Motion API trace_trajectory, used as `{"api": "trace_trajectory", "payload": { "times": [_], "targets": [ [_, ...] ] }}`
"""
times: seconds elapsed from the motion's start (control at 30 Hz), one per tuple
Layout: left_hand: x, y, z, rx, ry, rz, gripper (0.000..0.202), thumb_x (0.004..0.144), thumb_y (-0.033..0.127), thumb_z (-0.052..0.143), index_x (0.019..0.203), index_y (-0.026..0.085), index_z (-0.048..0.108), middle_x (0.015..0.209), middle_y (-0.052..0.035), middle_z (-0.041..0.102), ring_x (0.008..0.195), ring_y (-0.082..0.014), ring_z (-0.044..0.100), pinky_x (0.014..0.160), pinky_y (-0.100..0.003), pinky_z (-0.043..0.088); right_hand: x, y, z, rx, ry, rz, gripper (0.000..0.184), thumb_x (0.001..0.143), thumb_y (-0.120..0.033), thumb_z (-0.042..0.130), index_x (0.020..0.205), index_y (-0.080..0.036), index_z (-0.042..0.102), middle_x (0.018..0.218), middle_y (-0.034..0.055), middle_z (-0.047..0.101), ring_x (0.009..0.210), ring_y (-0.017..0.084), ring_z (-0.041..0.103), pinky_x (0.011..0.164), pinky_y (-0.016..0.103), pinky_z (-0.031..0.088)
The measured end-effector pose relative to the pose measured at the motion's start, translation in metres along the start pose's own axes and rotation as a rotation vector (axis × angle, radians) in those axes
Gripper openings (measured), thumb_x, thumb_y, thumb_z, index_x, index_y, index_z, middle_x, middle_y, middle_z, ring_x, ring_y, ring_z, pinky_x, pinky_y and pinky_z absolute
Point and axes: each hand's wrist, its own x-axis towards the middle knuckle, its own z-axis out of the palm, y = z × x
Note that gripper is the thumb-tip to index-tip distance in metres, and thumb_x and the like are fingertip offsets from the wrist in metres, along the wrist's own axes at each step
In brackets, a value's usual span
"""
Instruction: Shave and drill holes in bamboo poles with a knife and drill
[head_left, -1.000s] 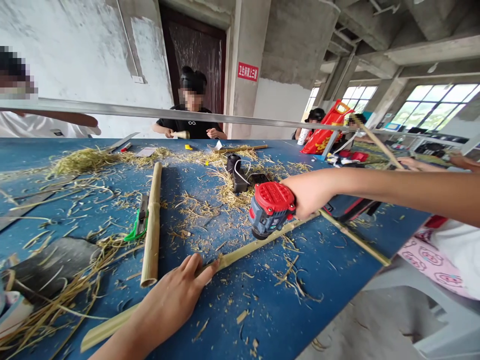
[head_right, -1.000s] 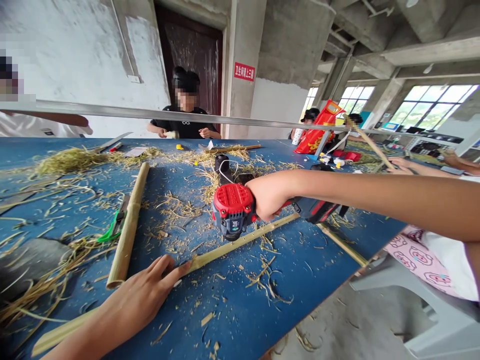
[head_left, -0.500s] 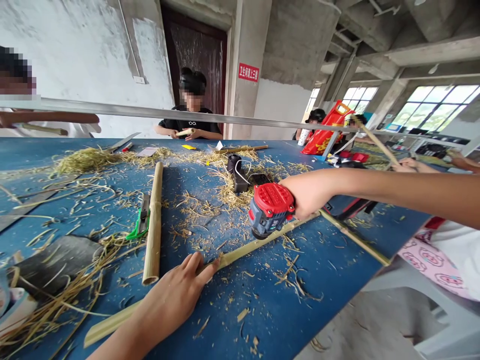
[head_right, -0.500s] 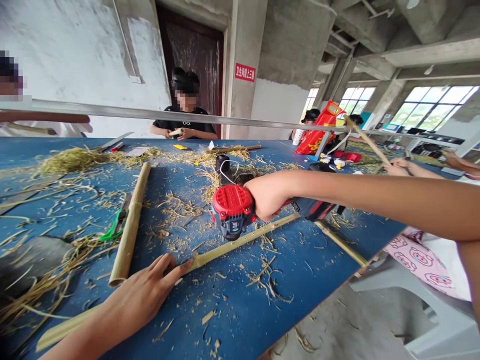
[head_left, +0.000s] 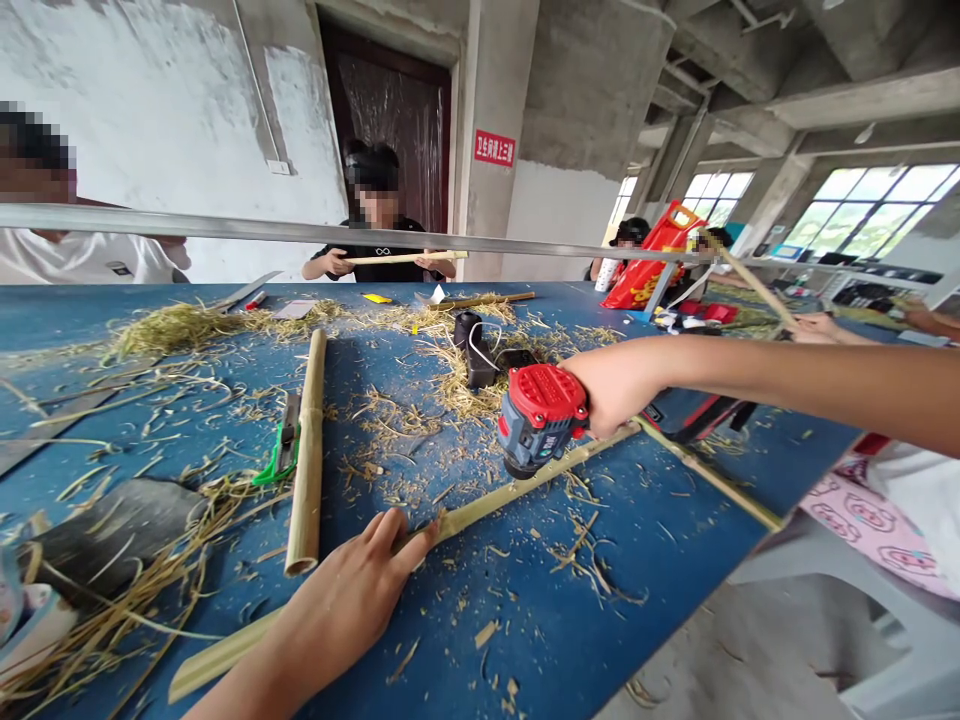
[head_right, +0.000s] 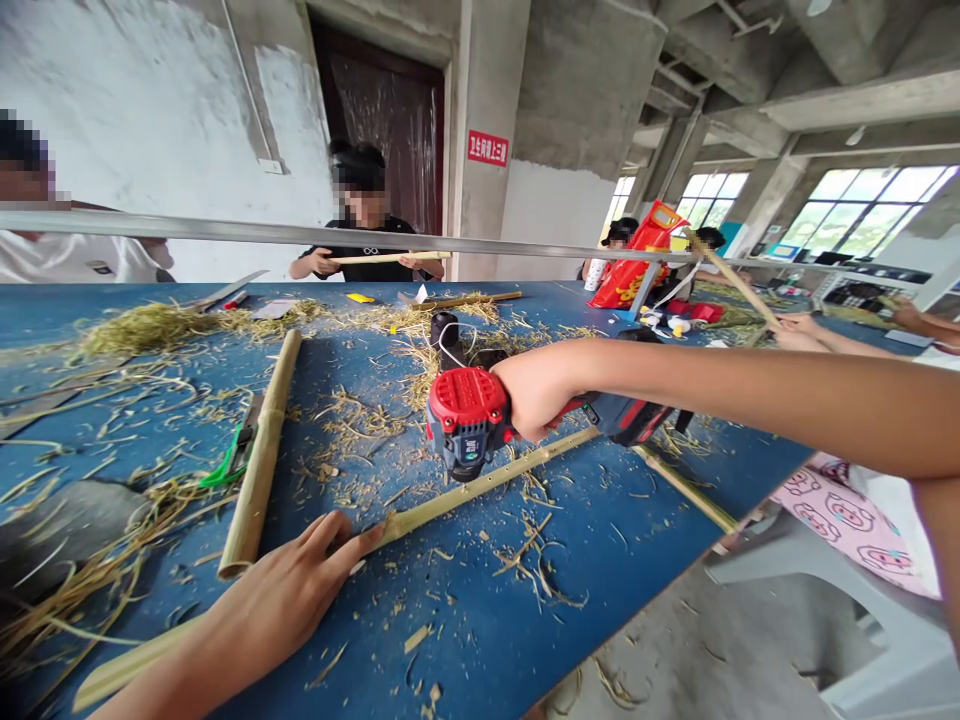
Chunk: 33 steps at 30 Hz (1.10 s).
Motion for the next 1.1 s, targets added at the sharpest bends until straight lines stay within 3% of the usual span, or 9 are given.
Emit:
{"api": "trace_trajectory", "payload": {
  "times": [0.73,0.93,1.1],
  "targets": [
    [-0.001,0.001,0.000,0.018,-0.016,-0.008,0.051,0.083,0.008,0.024,0.129,0.029,0.032,0.095,-0.0061,0.046,0.079,-0.0160,0.051,0.069,-0.029,0.045,0.003,0.005,0.003,0.034,0.027,-0.051,0.017,0.050,-0.015,0.057,0.066,-0.014,0.051,0.058,-0.0023,0.048,0.054,0.010,0.041,0.049,0.022,0.031],
    [0.000,0.002,0.000,0.020,-0.011,-0.014,0.050,0.084,0.009,0.025,0.128,0.029,0.034,0.094,-0.0061,0.046,0.078,-0.0150,0.052,0.070,-0.027,0.044,0.012,0.005,0.009,0.062,-0.032,-0.067,0.014,0.050,-0.015,0.055,0.063,-0.014,0.049,0.056,-0.0017,0.048,0.052,0.010,0.043,0.047,0.022,0.031],
    [0.000,0.002,-0.001,0.033,-0.016,-0.010,0.050,0.084,0.009,0.024,0.129,0.030,0.032,0.094,-0.0062,0.046,0.078,-0.0157,0.053,0.069,-0.029,0.045,0.005,0.006,0.018,0.094,-0.050,0.002,0.012,0.050,-0.015,0.052,0.061,-0.015,0.047,0.054,-0.0023,0.046,0.050,0.010,0.042,0.045,0.022,0.031]
  ]
}}
